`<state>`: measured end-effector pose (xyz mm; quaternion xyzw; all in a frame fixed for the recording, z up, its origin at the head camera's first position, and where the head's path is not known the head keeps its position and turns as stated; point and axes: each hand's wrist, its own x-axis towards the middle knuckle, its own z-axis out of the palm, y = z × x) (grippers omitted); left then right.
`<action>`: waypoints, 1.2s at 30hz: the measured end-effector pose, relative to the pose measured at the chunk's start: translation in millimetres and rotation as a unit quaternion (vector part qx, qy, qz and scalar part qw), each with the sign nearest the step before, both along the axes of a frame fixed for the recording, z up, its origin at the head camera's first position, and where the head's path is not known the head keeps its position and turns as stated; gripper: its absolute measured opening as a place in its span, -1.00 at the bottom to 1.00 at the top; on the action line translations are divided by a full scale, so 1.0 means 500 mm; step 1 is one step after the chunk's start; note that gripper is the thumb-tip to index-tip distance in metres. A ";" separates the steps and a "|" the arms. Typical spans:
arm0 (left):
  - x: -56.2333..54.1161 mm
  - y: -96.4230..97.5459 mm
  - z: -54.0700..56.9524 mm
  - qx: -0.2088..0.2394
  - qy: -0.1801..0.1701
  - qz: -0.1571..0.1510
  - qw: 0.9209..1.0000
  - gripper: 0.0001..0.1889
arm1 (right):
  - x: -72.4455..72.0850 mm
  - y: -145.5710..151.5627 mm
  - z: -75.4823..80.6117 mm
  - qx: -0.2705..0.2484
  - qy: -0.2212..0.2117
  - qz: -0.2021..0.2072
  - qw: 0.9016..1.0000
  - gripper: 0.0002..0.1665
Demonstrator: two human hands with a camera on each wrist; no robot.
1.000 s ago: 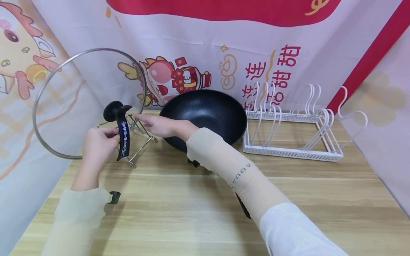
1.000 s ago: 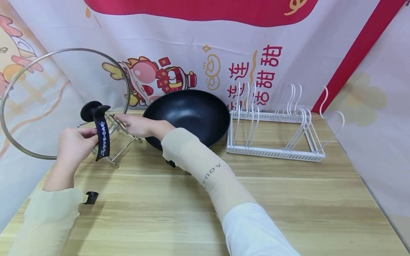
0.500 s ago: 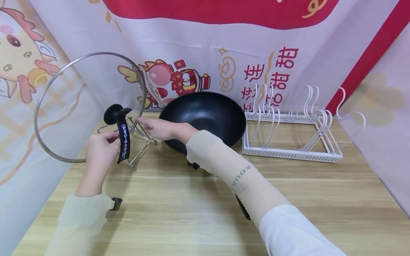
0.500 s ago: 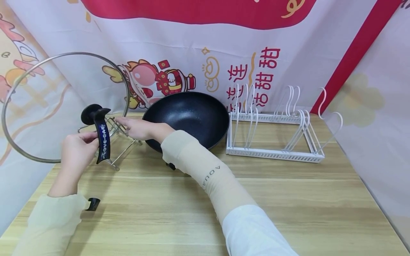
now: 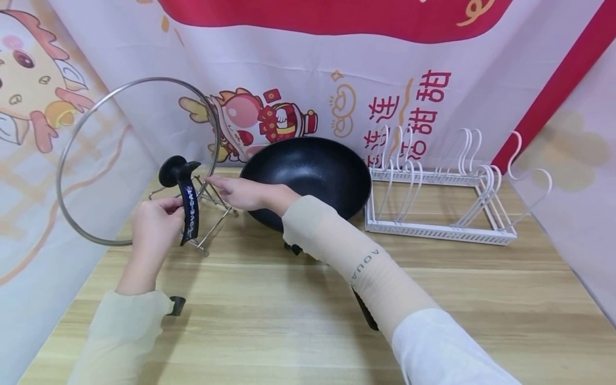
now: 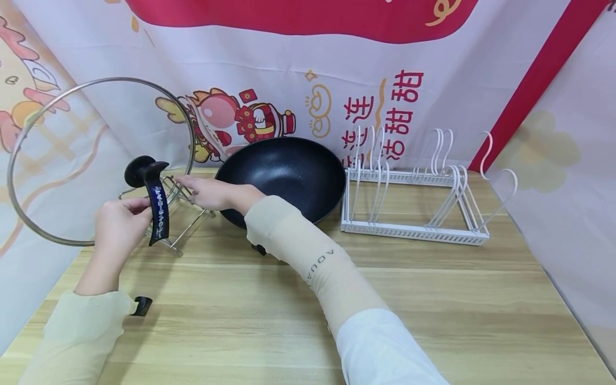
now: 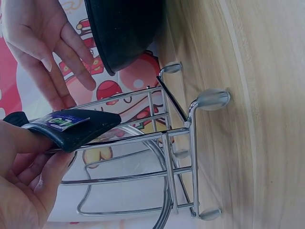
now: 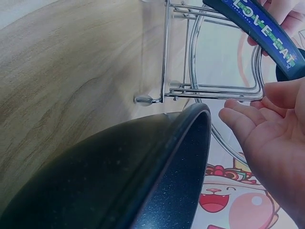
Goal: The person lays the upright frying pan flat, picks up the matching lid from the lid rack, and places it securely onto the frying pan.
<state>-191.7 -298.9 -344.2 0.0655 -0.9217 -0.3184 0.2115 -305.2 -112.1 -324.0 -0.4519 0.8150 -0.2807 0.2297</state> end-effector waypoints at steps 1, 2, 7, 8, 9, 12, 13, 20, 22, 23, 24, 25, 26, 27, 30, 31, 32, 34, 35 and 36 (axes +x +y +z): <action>0.000 0.001 -0.001 0.000 -0.001 0.000 1.000 -0.79 | 0.000 0.001 0.000 -0.002 -0.002 0.001 1.000 -0.32; 0.000 0.002 -0.001 0.001 -0.001 0.001 1.000 -0.79 | 0.000 0.002 -0.001 -0.003 -0.005 0.000 1.000 -0.32; -0.001 0.007 -0.006 0.005 0.002 0.005 1.000 -0.79 | 0.002 0.007 -0.005 -0.002 -0.006 -0.004 1.000 -0.31; -0.001 0.008 -0.006 0.006 0.003 0.005 1.000 -0.79 | 0.002 0.008 -0.006 -0.003 -0.007 -0.006 1.000 -0.31; -0.001 0.009 -0.007 0.009 0.002 0.007 1.000 -0.79 | 0.004 0.008 -0.006 -0.004 -0.008 -0.007 1.000 -0.31; 0.000 0.010 -0.007 0.017 -0.004 0.012 1.000 -0.77 | 0.008 0.009 -0.008 -0.017 -0.015 -0.013 1.000 -0.31; 0.001 0.010 -0.007 0.019 -0.006 0.014 1.000 -0.77 | 0.010 0.009 -0.009 -0.022 -0.018 -0.015 0.999 -0.31; -0.002 0.010 -0.006 0.025 -0.003 0.011 1.000 -0.77 | 0.021 0.004 -0.016 -0.044 -0.011 -0.032 0.998 -0.33; -0.005 0.009 -0.006 0.024 -0.002 0.003 1.000 -0.77 | 0.022 0.005 -0.018 -0.047 -0.009 -0.037 0.998 -0.33; -0.006 0.008 -0.006 0.024 -0.002 -0.002 1.000 -0.77 | 0.023 0.007 -0.018 -0.047 -0.010 -0.041 0.998 -0.32; -0.007 0.007 -0.005 0.023 -0.002 -0.008 1.000 -0.77 | 0.024 0.008 -0.019 -0.047 -0.009 -0.045 0.998 -0.31; -0.009 0.006 -0.004 0.022 -0.003 -0.015 1.000 -0.77 | 0.026 0.008 -0.019 -0.048 -0.007 -0.049 0.998 -0.30; -0.010 0.004 -0.003 0.020 -0.002 -0.022 1.000 -0.77 | 0.027 0.008 -0.019 -0.050 -0.004 -0.053 0.997 -0.29; -0.010 0.003 -0.001 0.018 -0.003 -0.030 0.999 -0.78 | 0.029 0.007 -0.020 -0.053 0.001 -0.058 0.997 -0.28; -0.010 -0.004 0.005 0.010 -0.010 -0.052 0.999 -0.77 | 0.037 0.003 -0.021 -0.066 0.005 -0.075 0.995 -0.26; -0.010 -0.006 0.008 0.006 -0.014 -0.059 0.998 -0.77 | 0.040 0.001 -0.022 -0.071 0.004 -0.081 0.994 -0.25; -0.009 -0.008 0.011 -0.001 -0.018 -0.064 0.998 -0.77 | 0.044 -0.002 -0.023 -0.075 0.001 -0.089 0.993 -0.25; -0.007 -0.013 0.015 -0.011 -0.029 -0.072 0.997 -0.77 | 0.053 -0.007 -0.025 -0.079 -0.011 -0.106 0.991 -0.24; -0.006 -0.016 0.017 -0.018 -0.034 -0.074 0.996 -0.77 | 0.058 -0.009 -0.026 -0.081 -0.015 -0.112 0.990 -0.23; -0.005 -0.019 0.019 -0.023 -0.038 -0.077 0.996 -0.77 | 0.063 -0.012 -0.028 -0.084 -0.020 -0.117 0.989 -0.22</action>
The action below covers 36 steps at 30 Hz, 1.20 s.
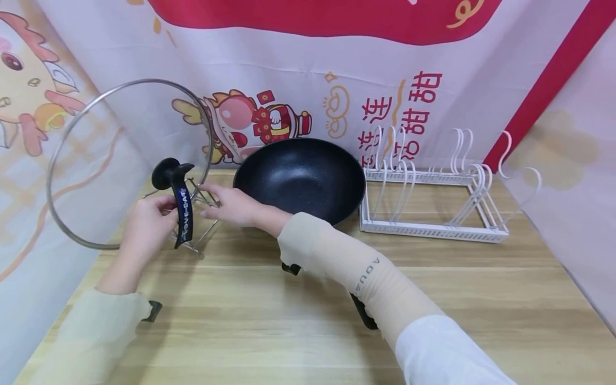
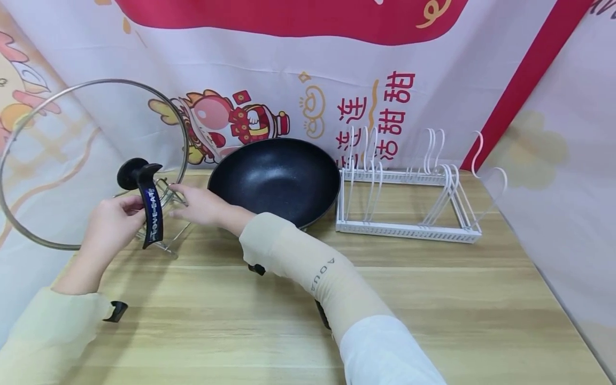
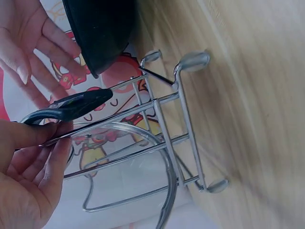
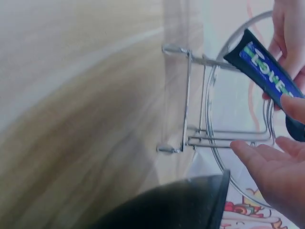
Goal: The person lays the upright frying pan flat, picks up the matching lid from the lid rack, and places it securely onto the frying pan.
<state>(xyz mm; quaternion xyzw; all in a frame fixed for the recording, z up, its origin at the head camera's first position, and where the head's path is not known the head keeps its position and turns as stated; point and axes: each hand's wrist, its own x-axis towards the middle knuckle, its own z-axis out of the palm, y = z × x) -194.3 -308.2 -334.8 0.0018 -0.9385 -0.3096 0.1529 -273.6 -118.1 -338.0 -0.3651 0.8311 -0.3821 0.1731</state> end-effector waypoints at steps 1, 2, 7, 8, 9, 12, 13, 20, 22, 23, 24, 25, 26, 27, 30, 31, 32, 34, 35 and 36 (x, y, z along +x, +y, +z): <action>0.002 -0.002 0.000 -0.003 -0.005 -0.002 1.000 -0.76 | 0.006 -0.003 -0.003 -0.003 -0.004 -0.003 1.000 -0.22; 0.004 -0.005 -0.001 -0.006 -0.009 -0.002 1.000 -0.76 | 0.012 -0.006 -0.007 -0.007 -0.011 -0.006 1.000 -0.21; 0.015 -0.014 -0.009 -0.007 -0.020 0.003 1.000 -0.76 | 0.036 -0.022 -0.023 -0.038 -0.046 -0.016 0.998 -0.16; 0.017 -0.014 -0.011 -0.010 -0.020 0.005 1.000 -0.76 | 0.041 -0.025 -0.025 -0.047 -0.056 -0.018 0.997 -0.14; 0.019 -0.015 -0.012 -0.011 -0.020 0.007 1.000 -0.76 | 0.045 -0.029 -0.028 -0.054 -0.064 -0.021 0.996 -0.13; 0.021 -0.015 -0.014 -0.012 -0.021 0.007 1.000 -0.76 | 0.056 -0.036 -0.033 -0.076 -0.088 -0.024 0.993 -0.06; 0.020 -0.015 -0.013 -0.011 -0.020 0.006 1.000 -0.76 | 0.059 -0.038 -0.034 -0.081 -0.093 -0.023 0.992 -0.04; 0.001 -0.013 0.003 -0.007 -0.014 0.005 1.000 -0.73 | 0.064 -0.045 -0.025 -0.091 -0.094 -0.022 0.991 0.05; -0.005 -0.012 0.009 -0.007 -0.011 0.004 1.000 -0.73 | 0.062 -0.047 -0.019 -0.103 -0.086 -0.019 0.991 0.06; -0.007 -0.011 0.013 -0.006 -0.011 0.004 1.000 -0.73 | 0.060 -0.049 -0.017 -0.109 -0.078 -0.016 0.991 0.06; -0.009 -0.010 0.016 -0.006 -0.009 0.003 1.000 -0.73 | 0.059 -0.050 -0.015 -0.116 -0.073 -0.015 0.990 0.06; -0.011 -0.009 0.019 -0.007 -0.007 0.003 1.000 -0.73 | 0.058 -0.051 -0.013 -0.120 -0.071 -0.017 0.990 0.07; -0.012 -0.008 0.021 -0.007 -0.006 0.002 1.000 -0.73 | 0.057 -0.052 -0.012 -0.124 -0.069 -0.020 0.990 0.07; -0.012 -0.007 0.022 -0.008 -0.004 0.001 1.000 -0.73 | 0.056 -0.053 -0.012 -0.128 -0.070 -0.022 0.989 0.07; -0.011 -0.005 0.021 -0.014 -0.005 -0.002 1.000 -0.72 | 0.060 -0.054 -0.017 -0.139 -0.079 -0.031 0.987 0.09; -0.010 -0.004 0.019 -0.014 -0.007 -0.003 1.000 -0.72 | 0.061 -0.055 -0.019 -0.147 -0.086 -0.032 0.985 0.09; -0.009 -0.003 0.016 -0.015 -0.010 -0.003 1.000 -0.71 | 0.064 -0.055 -0.021 -0.154 -0.091 -0.034 0.983 0.10; -0.007 -0.001 0.011 -0.020 -0.015 0.000 1.000 -0.70 | 0.068 -0.057 -0.026 -0.168 -0.099 -0.038 0.980 0.11; -0.007 -0.001 0.008 -0.021 -0.018 0.001 1.000 -0.70 | 0.070 -0.058 -0.029 -0.174 -0.103 -0.039 0.979 0.12; -0.006 0.000 0.006 -0.022 -0.020 0.002 1.000 -0.70 | 0.072 -0.059 -0.030 -0.178 -0.106 -0.042 0.977 0.13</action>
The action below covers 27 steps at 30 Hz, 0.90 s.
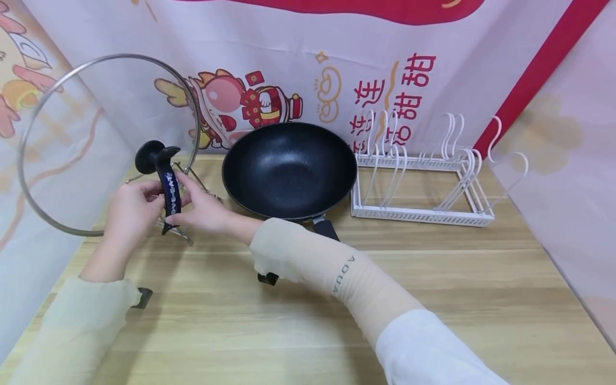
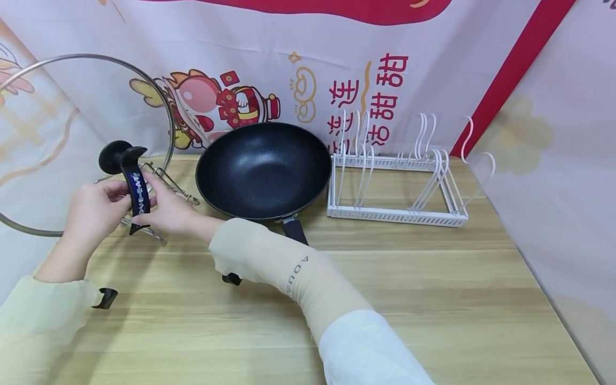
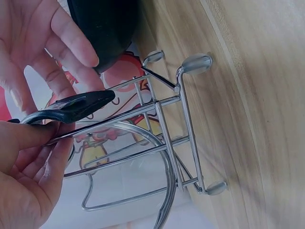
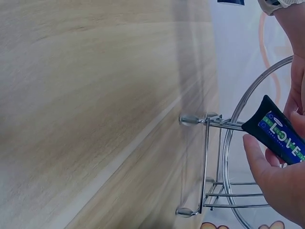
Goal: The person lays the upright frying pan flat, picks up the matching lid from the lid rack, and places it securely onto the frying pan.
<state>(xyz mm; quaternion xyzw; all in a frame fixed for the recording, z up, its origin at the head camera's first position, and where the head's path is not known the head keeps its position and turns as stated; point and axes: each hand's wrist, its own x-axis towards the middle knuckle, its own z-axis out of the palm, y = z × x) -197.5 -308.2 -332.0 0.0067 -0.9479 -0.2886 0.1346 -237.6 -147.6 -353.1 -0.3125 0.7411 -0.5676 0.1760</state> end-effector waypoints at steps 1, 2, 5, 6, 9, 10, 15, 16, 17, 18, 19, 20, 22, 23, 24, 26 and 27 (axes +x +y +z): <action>-0.001 -0.001 0.000 0.000 0.000 0.001 1.000 -0.70 | 0.001 -0.003 0.000 -0.001 -0.001 -0.004 1.000 0.14; -0.001 -0.003 0.000 -0.003 0.000 0.002 1.000 -0.70 | 0.001 -0.006 0.001 0.002 0.000 -0.009 1.000 0.16; -0.002 -0.007 0.002 -0.003 0.004 0.001 1.000 -0.71 | 0.002 -0.014 0.002 0.014 0.002 -0.021 1.000 0.19; -0.002 -0.008 0.002 -0.002 0.005 -0.001 1.000 -0.71 | 0.003 -0.017 0.002 0.021 0.004 -0.025 0.999 0.20; 0.000 -0.011 0.004 0.002 0.005 -0.003 1.000 -0.71 | 0.003 -0.023 0.002 0.032 0.013 -0.033 0.999 0.20; 0.001 -0.011 0.004 0.003 0.006 -0.004 1.000 -0.72 | 0.003 -0.025 0.001 0.032 0.014 -0.036 0.999 0.20; 0.002 -0.011 0.004 0.011 0.009 -0.008 1.000 -0.72 | 0.009 -0.034 -0.005 0.026 0.018 -0.063 0.997 0.20; 0.002 -0.011 0.004 0.011 0.011 -0.009 1.000 -0.72 | 0.010 -0.035 -0.007 0.023 0.019 -0.070 0.997 0.20; 0.002 -0.010 0.003 0.013 0.011 -0.009 1.000 -0.72 | 0.011 -0.037 -0.009 0.016 0.020 -0.074 0.997 0.21; 0.003 -0.010 0.002 0.017 0.010 -0.010 1.000 -0.72 | 0.013 -0.038 -0.012 0.006 0.019 -0.074 0.997 0.22; 0.003 -0.010 0.001 0.019 0.011 -0.010 1.000 -0.72 | 0.014 -0.039 -0.015 -0.002 0.020 -0.075 0.997 0.23; 0.004 -0.010 -0.001 0.022 0.010 -0.010 1.000 -0.71 | 0.015 -0.040 -0.018 -0.012 0.019 -0.074 0.997 0.23; 0.005 -0.011 -0.005 0.026 0.014 -0.009 1.000 -0.71 | 0.018 -0.041 -0.023 -0.030 0.017 -0.072 0.997 0.25; 0.006 -0.011 -0.007 0.029 0.017 -0.008 0.999 -0.71 | 0.020 -0.042 -0.026 -0.038 0.018 -0.072 0.997 0.26; 0.007 -0.011 -0.009 0.032 0.023 -0.009 0.999 -0.71 | 0.021 -0.042 -0.029 -0.041 0.016 -0.072 0.996 0.27; 0.006 -0.011 -0.013 0.041 0.032 -0.009 0.999 -0.71 | 0.024 -0.042 -0.033 -0.046 0.016 -0.079 0.996 0.27; 0.006 -0.010 -0.015 0.046 0.038 -0.010 0.998 -0.71 | 0.025 -0.042 -0.034 -0.049 0.016 -0.083 0.995 0.27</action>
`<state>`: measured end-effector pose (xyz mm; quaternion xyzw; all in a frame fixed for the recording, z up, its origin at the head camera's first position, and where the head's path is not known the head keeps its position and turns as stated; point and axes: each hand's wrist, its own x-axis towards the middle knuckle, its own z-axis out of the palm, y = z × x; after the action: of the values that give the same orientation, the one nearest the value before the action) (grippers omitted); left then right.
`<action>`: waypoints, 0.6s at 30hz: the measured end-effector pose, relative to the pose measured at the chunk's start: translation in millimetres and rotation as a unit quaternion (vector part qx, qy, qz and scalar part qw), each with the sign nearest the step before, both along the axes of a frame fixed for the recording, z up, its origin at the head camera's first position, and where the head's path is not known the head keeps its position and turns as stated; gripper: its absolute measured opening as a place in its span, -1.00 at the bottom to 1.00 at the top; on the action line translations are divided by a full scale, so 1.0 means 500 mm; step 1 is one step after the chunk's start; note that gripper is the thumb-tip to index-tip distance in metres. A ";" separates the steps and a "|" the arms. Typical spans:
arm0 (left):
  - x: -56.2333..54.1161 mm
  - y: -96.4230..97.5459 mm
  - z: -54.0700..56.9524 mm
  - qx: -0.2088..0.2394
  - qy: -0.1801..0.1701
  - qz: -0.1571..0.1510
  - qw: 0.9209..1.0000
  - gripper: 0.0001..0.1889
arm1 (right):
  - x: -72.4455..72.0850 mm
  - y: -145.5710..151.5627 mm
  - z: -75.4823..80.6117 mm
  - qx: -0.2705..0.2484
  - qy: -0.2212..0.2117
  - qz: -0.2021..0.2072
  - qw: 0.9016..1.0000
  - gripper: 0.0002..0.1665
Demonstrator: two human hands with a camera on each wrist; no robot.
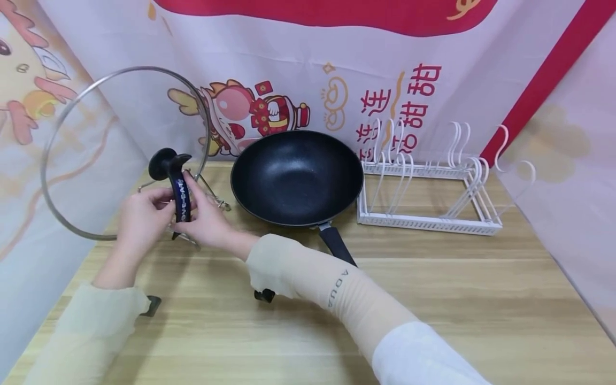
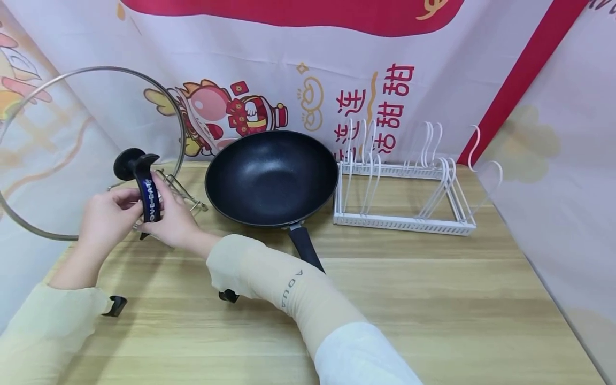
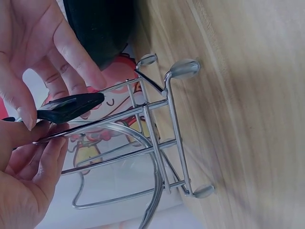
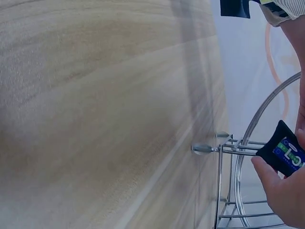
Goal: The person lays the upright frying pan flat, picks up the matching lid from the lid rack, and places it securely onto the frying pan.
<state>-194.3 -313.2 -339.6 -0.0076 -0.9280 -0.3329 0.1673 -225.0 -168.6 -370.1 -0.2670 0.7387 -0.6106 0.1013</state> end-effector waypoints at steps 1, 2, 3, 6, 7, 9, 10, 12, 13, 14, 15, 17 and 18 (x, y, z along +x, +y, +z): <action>0.000 0.001 -0.002 0.004 0.004 0.000 1.000 -0.71 | 0.001 0.000 -0.002 -0.002 -0.002 -0.004 1.000 0.26; 0.001 0.002 -0.004 0.009 0.007 -0.001 1.000 -0.71 | 0.003 0.000 -0.004 -0.007 -0.005 -0.007 1.000 0.26; 0.001 0.003 -0.005 0.014 0.010 -0.001 1.000 -0.71 | 0.004 -0.001 -0.006 -0.011 -0.008 -0.009 1.000 0.25; 0.003 0.005 -0.008 0.020 0.016 -0.001 1.000 -0.71 | 0.006 -0.003 -0.009 -0.028 -0.017 -0.014 0.999 0.23; 0.003 0.005 -0.008 0.020 0.018 0.000 1.000 -0.71 | 0.007 -0.004 -0.010 -0.032 -0.020 -0.015 0.999 0.22; 0.004 0.006 -0.008 0.020 0.021 0.000 1.000 -0.71 | 0.009 -0.005 -0.011 -0.047 -0.030 -0.015 0.998 0.21; 0.005 0.006 -0.008 0.019 0.021 0.000 1.000 -0.71 | 0.010 -0.006 -0.012 -0.055 -0.037 -0.014 0.998 0.20; 0.005 0.006 -0.007 0.019 0.021 -0.001 1.000 -0.71 | 0.013 -0.008 -0.013 -0.066 -0.048 -0.016 0.997 0.20; 0.006 0.007 -0.007 0.019 0.022 -0.001 1.000 -0.72 | 0.014 -0.009 -0.013 -0.075 -0.054 -0.017 0.996 0.19; 0.007 0.007 -0.006 0.019 0.022 -0.002 1.000 -0.72 | 0.015 -0.010 -0.013 -0.081 -0.061 -0.017 0.995 0.19; 0.007 0.008 -0.005 0.019 0.023 -0.003 1.000 -0.72 | 0.016 -0.010 -0.013 -0.087 -0.068 -0.018 0.994 0.18; 0.008 0.008 -0.005 0.017 0.026 -0.002 1.000 -0.73 | 0.018 -0.011 -0.012 -0.098 -0.080 -0.020 0.992 0.15; 0.009 0.009 -0.004 0.017 0.027 -0.002 1.000 -0.73 | 0.019 -0.012 -0.012 -0.103 -0.087 -0.020 0.991 0.14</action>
<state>-189.9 -308.9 -341.8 -0.0153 -0.9175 -0.3483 0.1914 -215.6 -174.5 -376.2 -0.2074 0.6651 -0.7064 0.1248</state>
